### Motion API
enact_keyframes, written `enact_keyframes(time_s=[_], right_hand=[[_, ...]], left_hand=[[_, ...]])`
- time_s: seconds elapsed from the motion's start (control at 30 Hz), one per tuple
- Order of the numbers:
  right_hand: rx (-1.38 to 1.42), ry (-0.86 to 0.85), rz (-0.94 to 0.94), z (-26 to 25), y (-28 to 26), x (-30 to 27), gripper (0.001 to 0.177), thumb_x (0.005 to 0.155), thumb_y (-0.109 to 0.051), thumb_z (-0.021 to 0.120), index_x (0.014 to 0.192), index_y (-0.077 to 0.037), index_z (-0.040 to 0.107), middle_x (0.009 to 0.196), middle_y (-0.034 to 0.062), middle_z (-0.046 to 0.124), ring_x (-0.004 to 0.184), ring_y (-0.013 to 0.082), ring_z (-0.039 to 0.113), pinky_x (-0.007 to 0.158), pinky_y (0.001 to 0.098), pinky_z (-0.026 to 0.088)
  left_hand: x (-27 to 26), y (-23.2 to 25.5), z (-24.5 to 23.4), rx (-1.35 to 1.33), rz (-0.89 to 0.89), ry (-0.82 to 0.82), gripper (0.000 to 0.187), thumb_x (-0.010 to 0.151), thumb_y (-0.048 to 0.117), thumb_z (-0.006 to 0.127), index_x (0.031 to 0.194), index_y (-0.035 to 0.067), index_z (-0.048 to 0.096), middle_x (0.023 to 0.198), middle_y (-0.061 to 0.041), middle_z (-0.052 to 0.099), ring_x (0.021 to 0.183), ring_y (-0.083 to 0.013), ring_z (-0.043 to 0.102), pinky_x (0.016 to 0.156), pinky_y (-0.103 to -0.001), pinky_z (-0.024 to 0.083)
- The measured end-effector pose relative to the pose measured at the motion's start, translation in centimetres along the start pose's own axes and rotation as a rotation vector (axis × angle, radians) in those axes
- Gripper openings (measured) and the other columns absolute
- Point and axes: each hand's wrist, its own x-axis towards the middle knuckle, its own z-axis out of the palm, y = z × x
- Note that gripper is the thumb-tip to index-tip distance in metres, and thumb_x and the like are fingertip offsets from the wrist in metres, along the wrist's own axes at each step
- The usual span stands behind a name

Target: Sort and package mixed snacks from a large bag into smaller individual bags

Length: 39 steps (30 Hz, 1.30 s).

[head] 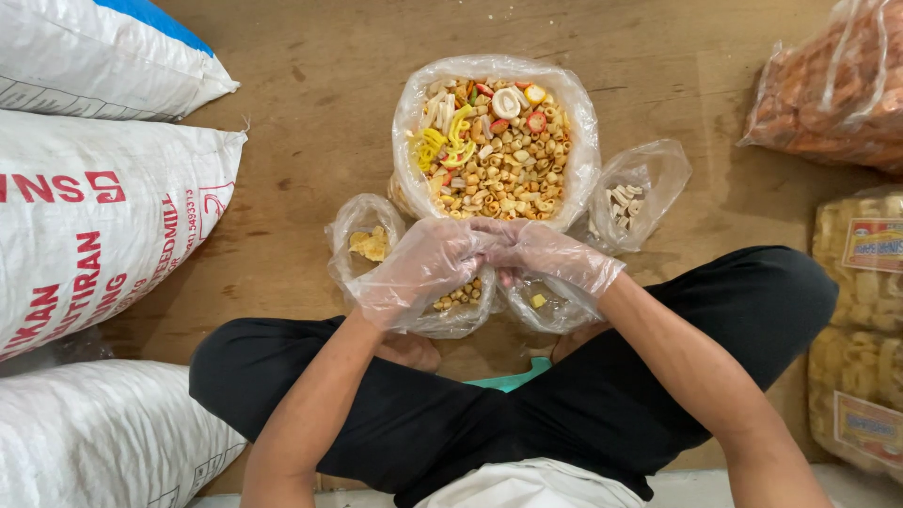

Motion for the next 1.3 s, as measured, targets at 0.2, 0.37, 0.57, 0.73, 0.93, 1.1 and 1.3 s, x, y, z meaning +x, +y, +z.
enact_keyframes(time_s=[0.2, 0.37, 0.57, 0.73, 0.93, 1.1, 1.3], right_hand=[[-0.021, 0.026, -0.012, 0.0, -0.1, -0.1, 0.067, 0.095, 0.001, 0.059, 0.158, -0.005, 0.036, 0.102, 0.0166, 0.076, 0.058, 0.0137, 0.068, 0.046, 0.0212, 0.054], [-0.032, 0.059, -0.061, -0.7, 0.7, -0.2, 0.064, 0.091, 0.001, 0.063, 0.153, -0.004, 0.046, 0.098, 0.0136, 0.076, 0.060, 0.0119, 0.070, 0.046, 0.0184, 0.053], [-0.053, 0.092, -0.057, -0.6, 0.5, -0.3, 0.063, 0.089, -0.001, 0.066, 0.149, -0.001, 0.049, 0.096, 0.0100, 0.076, 0.064, 0.0101, 0.070, 0.047, 0.0162, 0.050], [-0.154, 0.154, -0.004, 0.1, -2.5, -1.8, 0.055, 0.093, 0.000, 0.062, 0.147, -0.011, 0.056, 0.102, 0.0150, 0.077, 0.068, 0.0176, 0.069, 0.056, 0.0228, 0.052], [-0.486, 0.435, -0.128, -2.5, -1.8, -1.0, 0.047, 0.094, -0.007, 0.067, 0.140, -0.015, 0.062, 0.118, 0.0156, 0.071, 0.108, 0.0292, 0.069, 0.089, 0.0377, 0.058], [-0.912, 0.505, -0.067, -4.0, -0.2, 1.0, 0.042, 0.098, -0.018, 0.060, 0.138, -0.005, 0.061, 0.122, 0.0244, 0.066, 0.116, 0.0402, 0.067, 0.097, 0.0505, 0.056], [-1.311, 0.418, -0.123, -7.4, 6.2, 6.4, 0.034, 0.098, -0.025, 0.053, 0.117, -0.003, 0.071, 0.100, 0.0216, 0.075, 0.102, 0.0383, 0.072, 0.091, 0.0482, 0.058]], left_hand=[[0.4, -0.1, 0.1, -0.226, -0.078, 0.021, 0.014, 0.090, 0.032, 0.070, 0.094, 0.021, 0.077, 0.103, -0.001, 0.078, 0.104, -0.0238, 0.072, 0.094, -0.034, 0.058], [0.2, -0.2, 0.3, -0.099, -0.039, 0.007, 0.010, 0.089, 0.032, 0.070, 0.093, 0.025, 0.076, 0.108, 0.002, 0.077, 0.105, -0.0231, 0.071, 0.092, -0.037, 0.059], [0.1, -0.3, 0.7, -0.074, -0.057, -0.014, 0.017, 0.089, 0.028, 0.069, 0.102, 0.018, 0.076, 0.106, -0.010, 0.076, 0.102, -0.0324, 0.071, 0.089, -0.043, 0.061], [-0.8, -2.7, 3.1, -0.254, -0.195, -0.028, 0.020, 0.089, 0.027, 0.068, 0.106, 0.023, 0.078, 0.108, -0.005, 0.077, 0.103, -0.0295, 0.072, 0.091, -0.041, 0.059], [-1.0, -2.8, 2.7, -0.221, -0.291, 0.025, 0.020, 0.089, 0.030, 0.070, 0.105, 0.022, 0.080, 0.102, -0.007, 0.077, 0.099, -0.0306, 0.072, 0.085, -0.040, 0.060], [-0.4, 0.0, 0.8, -0.517, -0.519, 0.052, 0.020, 0.089, 0.033, 0.073, 0.103, 0.021, 0.080, 0.107, -0.006, 0.076, 0.096, -0.0214, 0.071, 0.091, -0.031, 0.057], [-0.4, -0.3, 1.0, -0.420, -0.513, 0.070, 0.028, 0.085, 0.040, 0.076, 0.108, 0.024, 0.080, 0.108, -0.006, 0.077, 0.104, -0.0293, 0.072, 0.090, -0.041, 0.059]])
